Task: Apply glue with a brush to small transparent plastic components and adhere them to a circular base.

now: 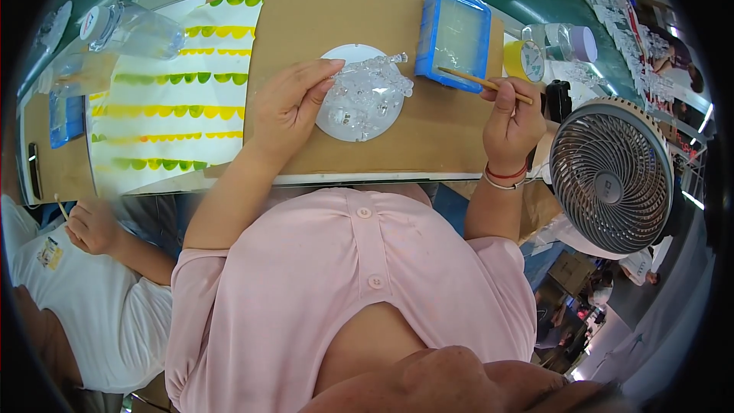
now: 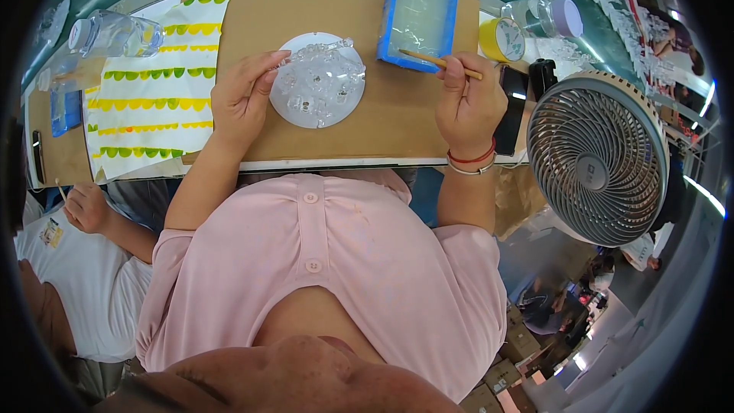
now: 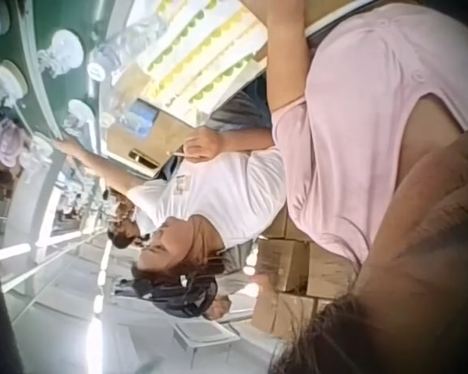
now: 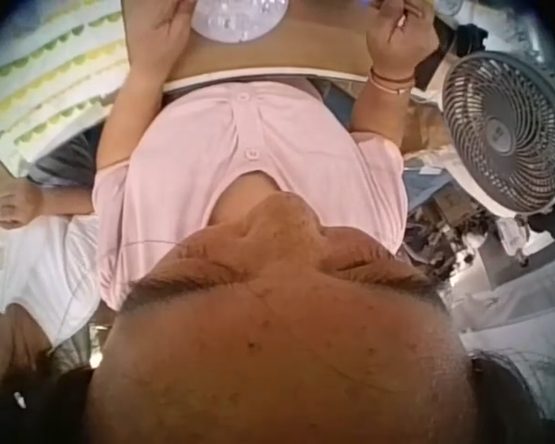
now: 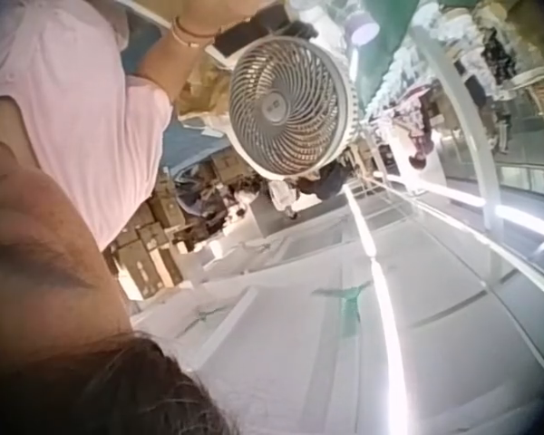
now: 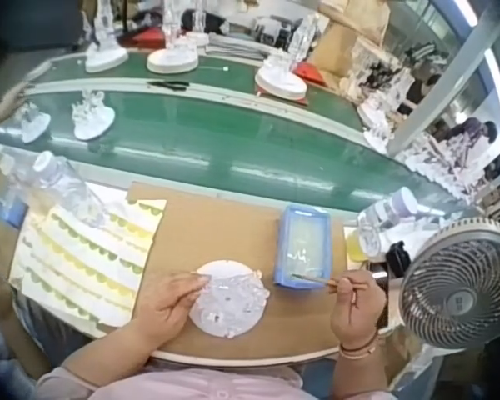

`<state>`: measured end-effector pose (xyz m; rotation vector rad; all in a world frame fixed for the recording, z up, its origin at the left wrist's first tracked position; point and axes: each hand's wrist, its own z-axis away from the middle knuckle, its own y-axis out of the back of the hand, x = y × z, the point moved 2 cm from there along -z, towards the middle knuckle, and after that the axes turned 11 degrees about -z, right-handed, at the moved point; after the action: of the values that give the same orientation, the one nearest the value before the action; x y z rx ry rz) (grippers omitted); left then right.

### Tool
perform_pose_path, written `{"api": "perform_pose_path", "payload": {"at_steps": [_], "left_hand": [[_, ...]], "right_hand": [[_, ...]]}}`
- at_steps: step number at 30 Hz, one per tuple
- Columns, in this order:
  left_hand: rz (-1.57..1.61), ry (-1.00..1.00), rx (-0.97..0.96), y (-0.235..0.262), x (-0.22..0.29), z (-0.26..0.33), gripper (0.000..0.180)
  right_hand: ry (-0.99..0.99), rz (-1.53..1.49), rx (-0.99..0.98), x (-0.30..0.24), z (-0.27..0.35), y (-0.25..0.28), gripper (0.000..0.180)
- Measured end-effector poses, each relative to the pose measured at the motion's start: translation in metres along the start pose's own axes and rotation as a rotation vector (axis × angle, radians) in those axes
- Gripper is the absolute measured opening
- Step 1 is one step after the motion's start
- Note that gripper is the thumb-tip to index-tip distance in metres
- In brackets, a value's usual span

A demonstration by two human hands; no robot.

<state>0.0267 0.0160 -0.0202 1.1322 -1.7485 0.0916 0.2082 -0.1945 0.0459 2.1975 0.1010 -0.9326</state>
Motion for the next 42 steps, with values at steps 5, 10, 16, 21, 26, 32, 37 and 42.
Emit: {"api": "perform_pose_path", "payload": {"at_steps": [5, 10, 16, 21, 26, 32, 37, 42], "left_hand": [[0.015, -0.004, 0.010, 0.000, -0.002, 0.000, 0.021], [0.075, 0.029, 0.136, 0.002, 0.004, 0.001, 0.027], [0.019, -0.043, 0.021, 0.004, -0.002, 0.006, 0.030], [0.037, -0.046, 0.033, 0.004, 0.000, 0.004, 0.024], [0.019, -0.048, 0.026, 0.005, 0.001, 0.003, 0.024], [0.023, -0.052, 0.036, 0.004, 0.000, 0.002, 0.024], [0.004, -0.075, 0.041, 0.004, 0.001, 0.002, 0.026], [-0.009, -0.084, 0.085, 0.003, 0.000, 0.002, 0.034]], "right_hand": [[0.071, -0.069, 0.107, -0.013, 0.003, 0.007, 0.015], [0.210, -0.322, 0.210, -0.045, 0.026, 0.010, 0.024], [0.249, -0.238, -0.120, -0.066, 0.025, -0.020, 0.025], [0.377, -0.288, -0.269, -0.064, 0.018, -0.052, 0.016], [0.552, -0.128, -0.374, -0.068, 0.020, -0.076, 0.020], [0.641, -0.009, -0.368, -0.077, 0.022, -0.089, 0.020], [0.417, -0.065, -0.443, -0.077, 0.009, -0.082, 0.016], [0.408, -0.064, -0.312, -0.078, -0.005, -0.087, 0.013]]}}
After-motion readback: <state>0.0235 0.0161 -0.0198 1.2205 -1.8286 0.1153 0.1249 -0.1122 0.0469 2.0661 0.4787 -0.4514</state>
